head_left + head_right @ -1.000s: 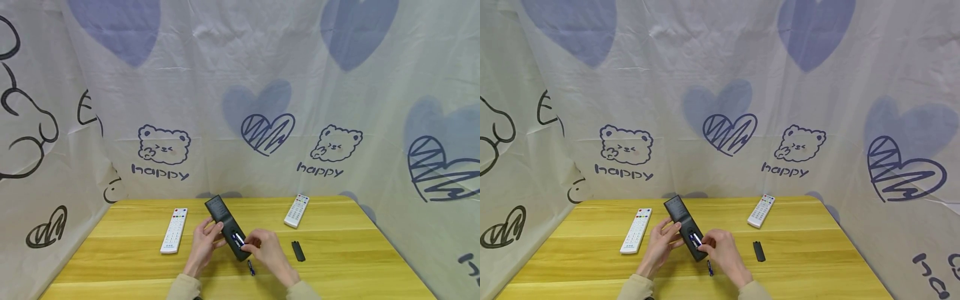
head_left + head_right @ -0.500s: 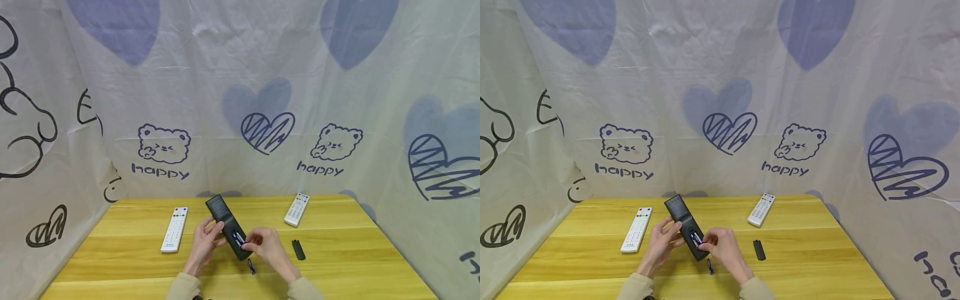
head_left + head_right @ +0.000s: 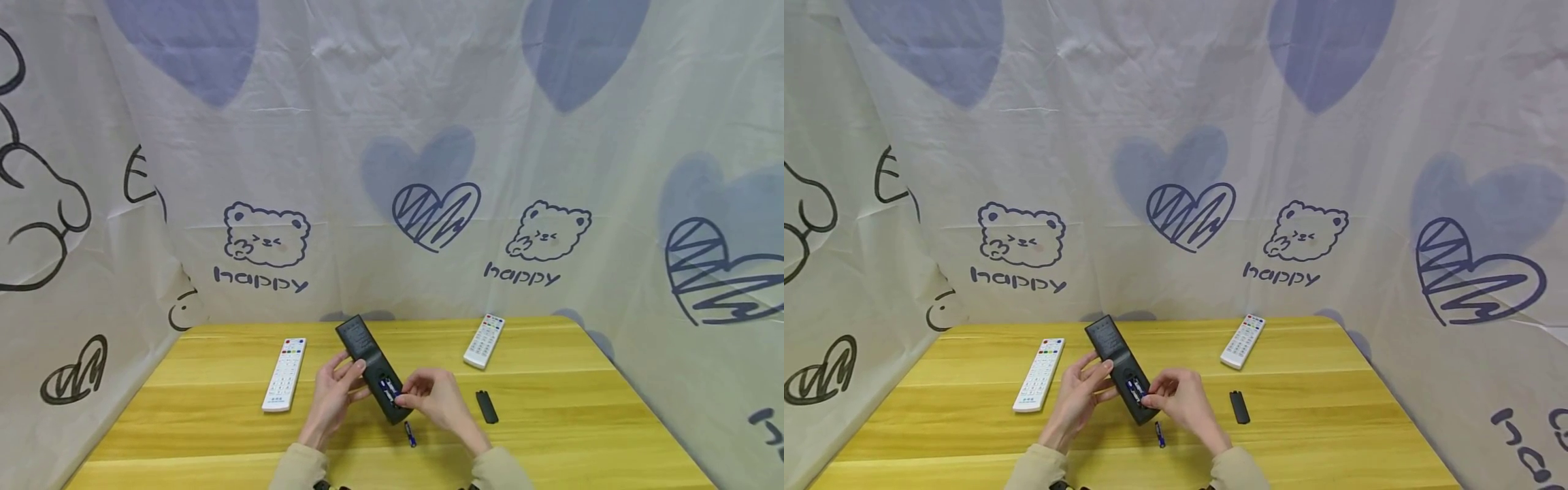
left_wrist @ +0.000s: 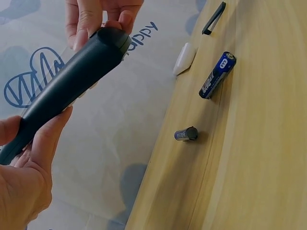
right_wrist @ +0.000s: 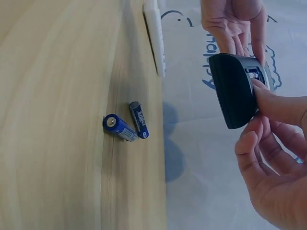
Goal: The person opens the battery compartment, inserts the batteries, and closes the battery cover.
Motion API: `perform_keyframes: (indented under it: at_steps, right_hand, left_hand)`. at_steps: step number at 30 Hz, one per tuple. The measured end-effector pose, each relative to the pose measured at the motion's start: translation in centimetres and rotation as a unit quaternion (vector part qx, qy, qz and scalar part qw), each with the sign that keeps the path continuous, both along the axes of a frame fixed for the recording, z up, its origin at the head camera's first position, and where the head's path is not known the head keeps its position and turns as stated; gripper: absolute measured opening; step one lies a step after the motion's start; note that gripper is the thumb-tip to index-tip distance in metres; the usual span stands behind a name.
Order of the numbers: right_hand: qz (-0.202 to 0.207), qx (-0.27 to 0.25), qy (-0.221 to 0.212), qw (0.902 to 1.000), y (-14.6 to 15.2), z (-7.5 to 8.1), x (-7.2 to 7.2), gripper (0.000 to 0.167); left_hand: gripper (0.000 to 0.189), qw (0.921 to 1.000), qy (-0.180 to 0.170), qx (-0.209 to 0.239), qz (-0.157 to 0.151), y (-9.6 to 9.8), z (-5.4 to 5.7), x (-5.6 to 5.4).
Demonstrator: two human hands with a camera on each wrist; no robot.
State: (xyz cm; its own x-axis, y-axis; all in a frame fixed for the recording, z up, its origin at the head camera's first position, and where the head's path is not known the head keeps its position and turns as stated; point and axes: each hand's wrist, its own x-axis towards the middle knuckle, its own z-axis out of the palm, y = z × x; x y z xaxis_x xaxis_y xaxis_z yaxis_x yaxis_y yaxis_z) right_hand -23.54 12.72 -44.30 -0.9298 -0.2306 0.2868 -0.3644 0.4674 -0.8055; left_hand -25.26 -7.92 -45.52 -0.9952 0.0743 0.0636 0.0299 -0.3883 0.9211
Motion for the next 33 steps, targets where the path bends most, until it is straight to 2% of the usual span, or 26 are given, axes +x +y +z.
perform_keyframes:
  at_steps: [8,16,25,33]
  right_hand:
    - [0.006,-0.019,-0.041,0.999,0.35,0.17,-0.33,0.018]
    - [0.017,-0.034,-0.04,0.9985,0.32,0.13,-0.24,0.019]
    - [0.006,-0.033,-0.042,0.9985,0.03,0.2,-0.21,0.02]
    - [0.029,-0.055,-0.078,0.995,0.23,-0.15,-0.47,0.022]
  left_hand:
    - [0.046,1.0,0.002,0.001,-0.003,0.14,0.28,-0.06]
    - [0.046,1.0,0.0,0.0,0.0,0.09,0.35,0.03]
    - [0.047,1.0,0.005,-0.005,-0.001,-0.12,0.39,0.06]
    - [0.044,0.9999,0.006,-0.011,0.005,-0.04,0.38,0.01]
